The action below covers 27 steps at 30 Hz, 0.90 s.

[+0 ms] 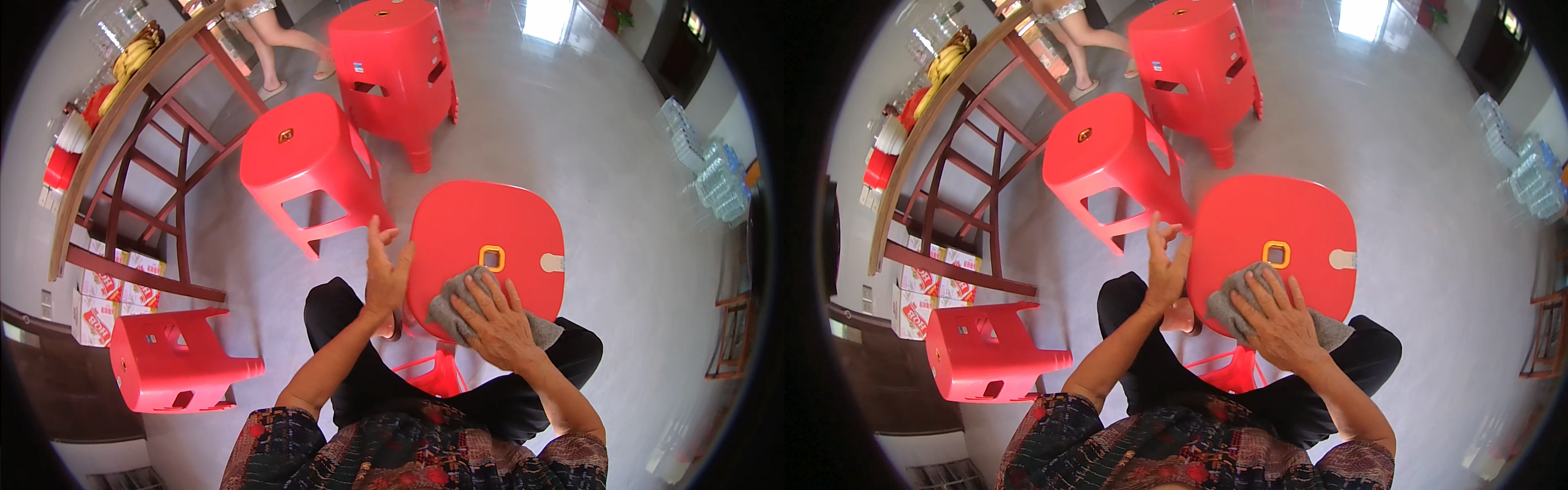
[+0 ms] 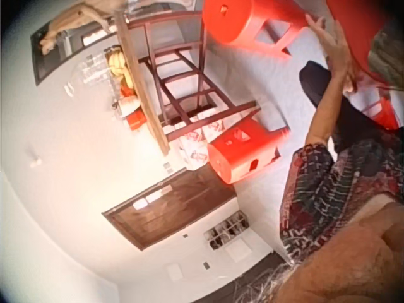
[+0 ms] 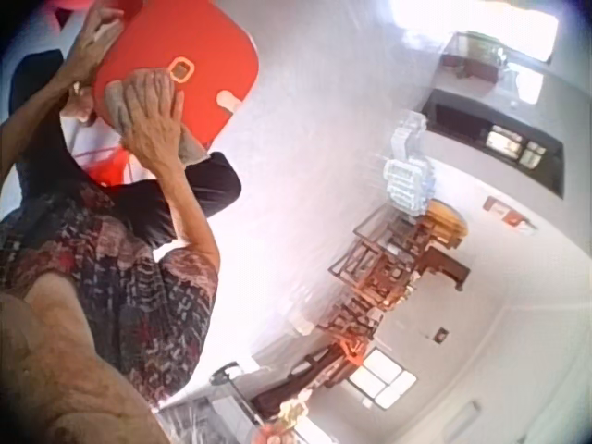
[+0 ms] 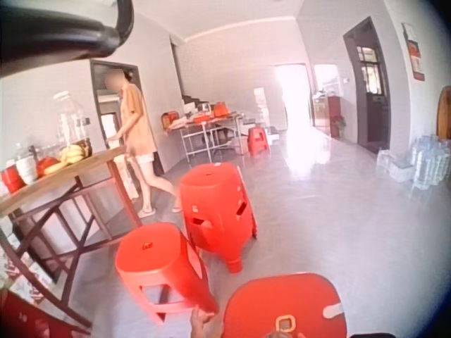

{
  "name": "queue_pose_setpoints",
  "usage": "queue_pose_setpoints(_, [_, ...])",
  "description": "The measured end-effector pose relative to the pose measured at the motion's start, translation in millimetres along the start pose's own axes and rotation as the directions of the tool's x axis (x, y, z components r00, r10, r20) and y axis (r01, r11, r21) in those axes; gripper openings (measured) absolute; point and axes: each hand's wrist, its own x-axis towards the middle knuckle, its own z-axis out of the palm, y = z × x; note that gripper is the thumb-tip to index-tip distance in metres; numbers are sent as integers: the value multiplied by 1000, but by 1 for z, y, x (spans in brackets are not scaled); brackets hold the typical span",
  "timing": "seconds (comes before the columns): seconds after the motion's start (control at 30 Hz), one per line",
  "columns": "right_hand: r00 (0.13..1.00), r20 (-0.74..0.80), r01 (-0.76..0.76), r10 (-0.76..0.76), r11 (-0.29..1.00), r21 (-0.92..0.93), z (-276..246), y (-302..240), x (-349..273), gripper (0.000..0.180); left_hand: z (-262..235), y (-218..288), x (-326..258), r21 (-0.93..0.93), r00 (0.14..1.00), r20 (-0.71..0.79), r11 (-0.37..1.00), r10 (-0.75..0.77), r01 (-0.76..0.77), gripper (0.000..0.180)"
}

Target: The person sits on the floor and wipes a red plastic stool with a grey cloth. They clean the top surface, sides, and legs of the stool, turning it over to reach all areas. The person handles the stool one at a time, focusing on a single unit for the duration of the clip.

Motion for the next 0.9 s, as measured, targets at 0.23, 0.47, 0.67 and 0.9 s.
queue_pose_setpoints(0.23, [968, -234, -110, 89, 991, -81, 21, 36, 92, 59, -93, -9, 100, -167, 910, -157, 919, -383, 358, 74])
queue_pose_setpoints(0.47, [879, -337, -401, 336, 905, -143, 44, 88, 184, 53, -39, -6, 56, -83, 985, 42, 982, -168, 171, 66])
queue_pose_setpoints(0.67, [939, -338, -137, 67, 973, -187, 38, 59, 146, 54, 9, 11, -3, 166, 994, 111, 986, -6, -13, 65])
queue_pose_setpoints(0.9, [986, -150, -77, 71, 996, -34, 14, -13, 6, 59, 10, 16, -13, 325, 958, 287, 940, 8, -105, 65])
